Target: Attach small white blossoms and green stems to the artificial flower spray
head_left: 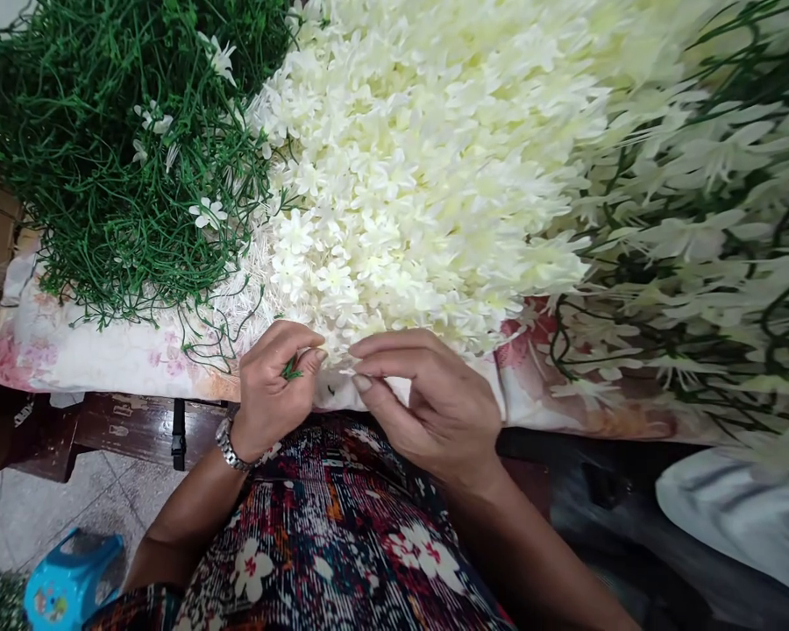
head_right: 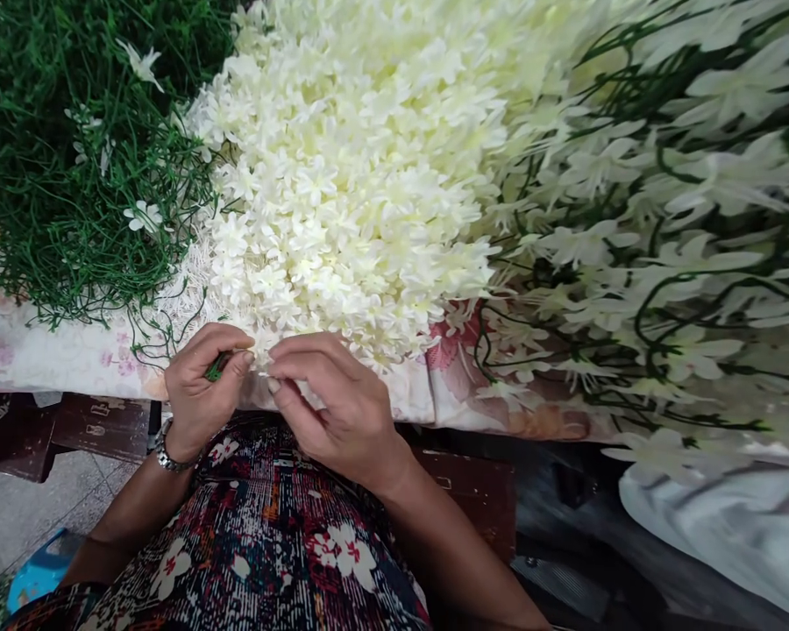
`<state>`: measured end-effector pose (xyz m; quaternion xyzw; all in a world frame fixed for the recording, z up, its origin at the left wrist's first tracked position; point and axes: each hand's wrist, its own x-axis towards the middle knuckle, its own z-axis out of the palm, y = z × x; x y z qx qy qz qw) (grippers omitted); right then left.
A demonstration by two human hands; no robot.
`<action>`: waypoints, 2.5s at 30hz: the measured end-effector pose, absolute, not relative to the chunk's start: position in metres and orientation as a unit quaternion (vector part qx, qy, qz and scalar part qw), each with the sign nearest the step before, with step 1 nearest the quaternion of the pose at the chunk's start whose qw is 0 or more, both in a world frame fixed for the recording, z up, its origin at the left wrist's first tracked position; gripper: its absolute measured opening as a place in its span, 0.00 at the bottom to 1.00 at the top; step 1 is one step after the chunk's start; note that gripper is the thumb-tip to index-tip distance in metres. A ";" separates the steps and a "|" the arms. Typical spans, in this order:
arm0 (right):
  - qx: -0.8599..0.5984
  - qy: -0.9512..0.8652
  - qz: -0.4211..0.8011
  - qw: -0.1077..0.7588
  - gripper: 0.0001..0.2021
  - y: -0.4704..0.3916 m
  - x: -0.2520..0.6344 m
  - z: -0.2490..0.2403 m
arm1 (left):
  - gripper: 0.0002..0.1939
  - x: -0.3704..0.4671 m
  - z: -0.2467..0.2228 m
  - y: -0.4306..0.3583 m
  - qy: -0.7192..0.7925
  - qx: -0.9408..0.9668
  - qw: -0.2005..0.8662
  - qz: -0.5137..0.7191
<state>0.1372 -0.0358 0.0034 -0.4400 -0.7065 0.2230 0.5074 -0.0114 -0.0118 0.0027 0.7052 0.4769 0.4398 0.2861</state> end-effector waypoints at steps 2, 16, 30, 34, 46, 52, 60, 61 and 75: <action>-0.415 -0.747 0.197 0.481 0.10 -0.034 0.135 0.000 | 0.05 -0.010 0.003 -0.013 0.486 0.697 0.291 0.441; -0.453 -0.762 0.157 0.435 0.09 -0.036 0.139 -0.006 | 0.02 -0.014 -0.001 -0.008 0.408 0.370 0.616 0.564; -0.444 -0.664 0.208 0.564 0.09 -0.034 0.113 0.009 | 0.03 -0.007 0.001 -0.023 0.368 0.307 0.692 0.541; -0.449 -0.693 0.153 0.543 0.12 -0.035 0.114 0.005 | 0.03 -0.005 0.000 -0.024 0.376 0.324 0.671 0.551; -0.442 -0.700 0.186 0.530 0.11 -0.038 0.117 0.001 | 0.04 -0.006 -0.004 -0.028 0.401 0.430 0.601 0.541; -0.456 -0.694 0.207 0.517 0.11 -0.040 0.125 -0.002 | 0.05 -0.007 -0.001 -0.031 0.432 0.498 0.569 0.491; -0.476 -0.538 0.346 0.604 0.06 -0.047 0.129 -0.004 | 0.10 -0.007 0.008 -0.031 0.417 0.517 0.614 0.426; -0.471 -0.523 0.355 0.615 0.06 -0.048 0.129 -0.005 | 0.10 -0.007 0.009 -0.031 0.424 0.522 0.610 0.419; -0.474 -0.555 0.353 0.586 0.04 -0.050 0.135 0.001 | 0.08 -0.004 0.014 -0.032 0.494 0.643 0.439 0.388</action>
